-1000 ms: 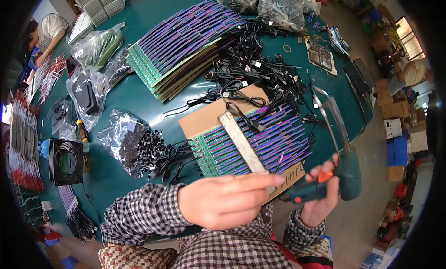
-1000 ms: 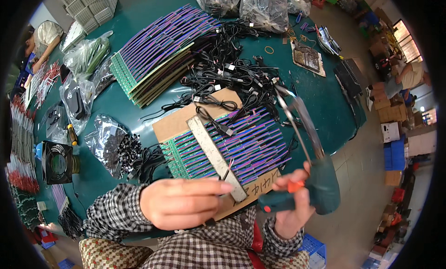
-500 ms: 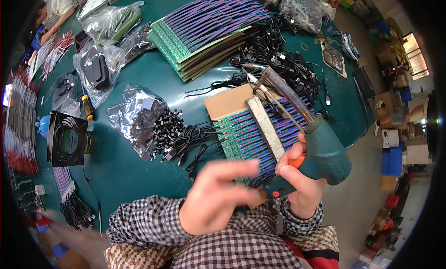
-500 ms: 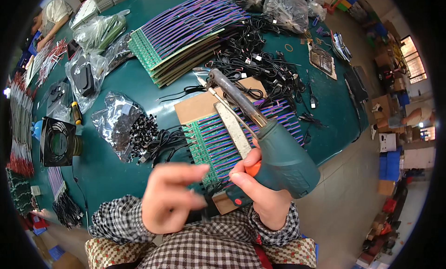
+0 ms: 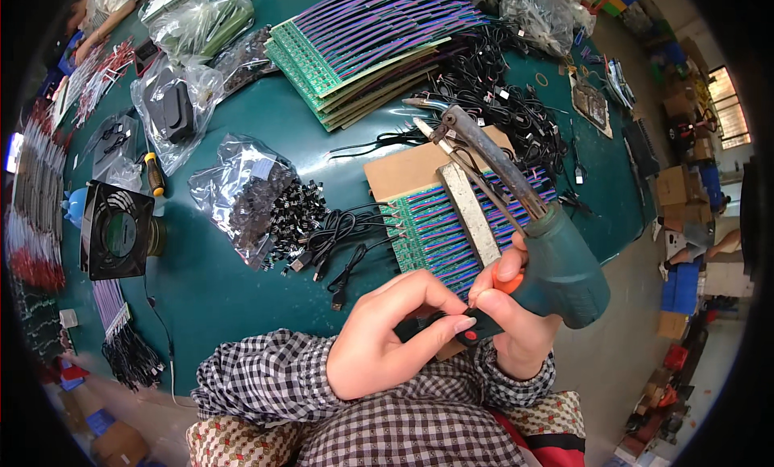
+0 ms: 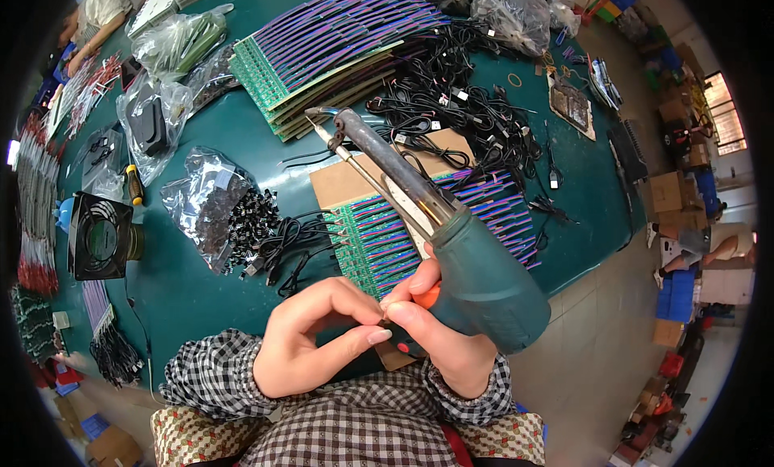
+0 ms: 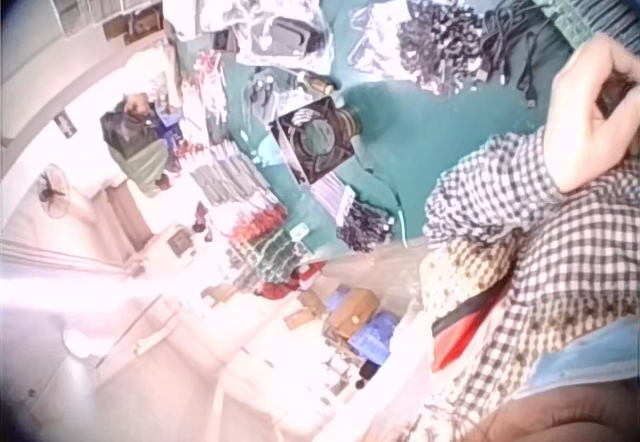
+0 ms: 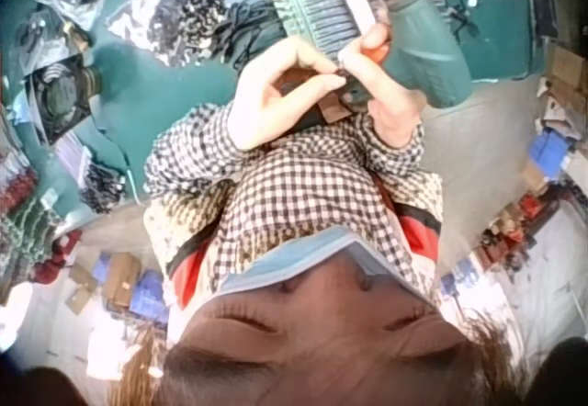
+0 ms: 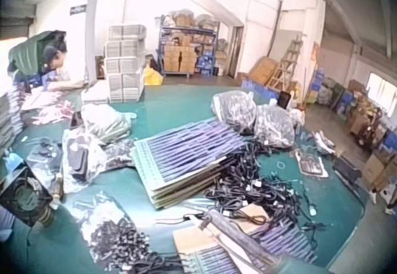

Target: The person prepares wire leads using a soldering gun and solders the wires onto circuit boards held in a fixture.

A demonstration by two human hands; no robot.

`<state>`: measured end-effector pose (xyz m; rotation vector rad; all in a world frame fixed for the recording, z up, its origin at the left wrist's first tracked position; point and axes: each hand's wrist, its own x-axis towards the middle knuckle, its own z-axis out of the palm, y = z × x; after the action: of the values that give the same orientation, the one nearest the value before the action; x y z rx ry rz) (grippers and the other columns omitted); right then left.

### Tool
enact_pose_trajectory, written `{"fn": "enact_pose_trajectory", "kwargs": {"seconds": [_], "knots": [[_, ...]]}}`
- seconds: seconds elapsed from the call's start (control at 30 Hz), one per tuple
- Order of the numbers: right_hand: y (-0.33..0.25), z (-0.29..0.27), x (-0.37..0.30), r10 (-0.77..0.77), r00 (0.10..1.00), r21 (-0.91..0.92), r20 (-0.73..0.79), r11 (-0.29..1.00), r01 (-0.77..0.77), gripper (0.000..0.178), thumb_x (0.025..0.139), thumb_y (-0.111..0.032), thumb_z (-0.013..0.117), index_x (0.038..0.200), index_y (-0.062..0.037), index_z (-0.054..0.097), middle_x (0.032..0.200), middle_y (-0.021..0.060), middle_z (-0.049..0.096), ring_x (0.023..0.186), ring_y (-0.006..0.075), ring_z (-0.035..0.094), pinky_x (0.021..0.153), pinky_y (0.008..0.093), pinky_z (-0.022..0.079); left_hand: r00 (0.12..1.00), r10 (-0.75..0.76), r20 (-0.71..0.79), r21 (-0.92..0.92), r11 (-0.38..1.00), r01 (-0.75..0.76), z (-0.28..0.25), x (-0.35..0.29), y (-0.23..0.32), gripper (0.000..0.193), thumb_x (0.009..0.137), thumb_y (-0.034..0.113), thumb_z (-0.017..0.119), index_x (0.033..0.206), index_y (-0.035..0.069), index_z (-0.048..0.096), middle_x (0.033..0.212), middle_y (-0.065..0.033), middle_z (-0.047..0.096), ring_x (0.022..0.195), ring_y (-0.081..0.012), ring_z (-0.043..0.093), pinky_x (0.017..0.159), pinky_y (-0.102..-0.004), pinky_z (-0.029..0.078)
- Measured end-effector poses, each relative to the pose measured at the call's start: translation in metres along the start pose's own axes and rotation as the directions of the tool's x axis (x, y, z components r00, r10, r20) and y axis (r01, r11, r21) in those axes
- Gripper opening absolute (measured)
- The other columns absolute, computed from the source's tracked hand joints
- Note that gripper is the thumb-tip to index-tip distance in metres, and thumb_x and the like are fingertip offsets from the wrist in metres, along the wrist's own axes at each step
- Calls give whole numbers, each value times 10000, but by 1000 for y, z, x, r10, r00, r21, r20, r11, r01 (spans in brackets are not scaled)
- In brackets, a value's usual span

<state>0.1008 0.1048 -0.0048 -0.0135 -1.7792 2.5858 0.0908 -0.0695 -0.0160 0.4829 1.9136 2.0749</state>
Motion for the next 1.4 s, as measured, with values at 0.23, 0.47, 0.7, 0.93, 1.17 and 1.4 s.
{"fn": "enact_pose_trajectory", "kwargs": {"seconds": [0.23, 0.47, 0.7, 0.93, 1.17, 1.4], "knots": [[-2, 0, -6, 78, 975, -222, -210, 967, -125, 555, 788, 83, 593, 1307, 54, 401, 1025, 81, 540, 843, 188, 619, 774, 336, 535, 971, 146, -187, 309, 947, -83, 6, 4, -2, 164, 734, -63, 742, 841, -4, 632, 802, -99, 633, 663, -135, 609, 524, -235, 486], [0, -2, -11, 186, 961, -352, -203, 902, -249, 544, 790, 139, 585, 1294, 45, 402, 1000, 84, 521, 848, 190, 623, 779, 321, 535, 962, 166, -218, 357, 931, -80, 17, 7, -1, 147, 775, -7, 709, 892, 17, 624, 765, -92, 598, 663, -214, 627, 561, -327, 496], [7, -5, -23, 120, 979, -285, -163, 945, -163, 527, 801, 116, 591, 1288, 45, 402, 991, 87, 517, 835, 204, 629, 778, 333, 539, 978, 7, -207, 45, 999, 3, 12, 2, -14, 113, 819, -5, 689, 920, -3, 639, 836, -80, 613, 711, -151, 577, 615, -253, 448], [4, -7, -27, 66, 995, -295, -74, 952, -84, 535, 788, 117, 591, 1285, 43, 406, 996, 86, 519, 863, 203, 623, 795, 333, 534, 997, 53, -50, 103, 993, -48, 0, 3, -9, 151, 774, -43, 700, 913, -14, 645, 843, -96, 610, 717, -182, 597, 633, -279, 485], [7, -3, -24, 237, 945, -119, -225, 956, -268, 511, 787, 112, 595, 1265, 49, 426, 983, 81, 523, 827, 205, 627, 752, 337, 547, 997, 30, -66, 93, 995, -24, 3, 1, -12, 143, 780, -43, 696, 909, -12, 641, 823, -88, 593, 725, -181, 593, 631, -278, 486], [13, 0, -24, 170, 957, -136, -236, 969, -205, 521, 800, 84, 590, 1290, 52, 413, 983, 84, 522, 856, 205, 617, 769, 351, 539, 992, -69, -102, 146, 986, 84, -1, -1, -8, 128, 782, -14, 721, 883, 12, 646, 814, -51, 594, 694, -118, 553, 609, -236, 451]]}}
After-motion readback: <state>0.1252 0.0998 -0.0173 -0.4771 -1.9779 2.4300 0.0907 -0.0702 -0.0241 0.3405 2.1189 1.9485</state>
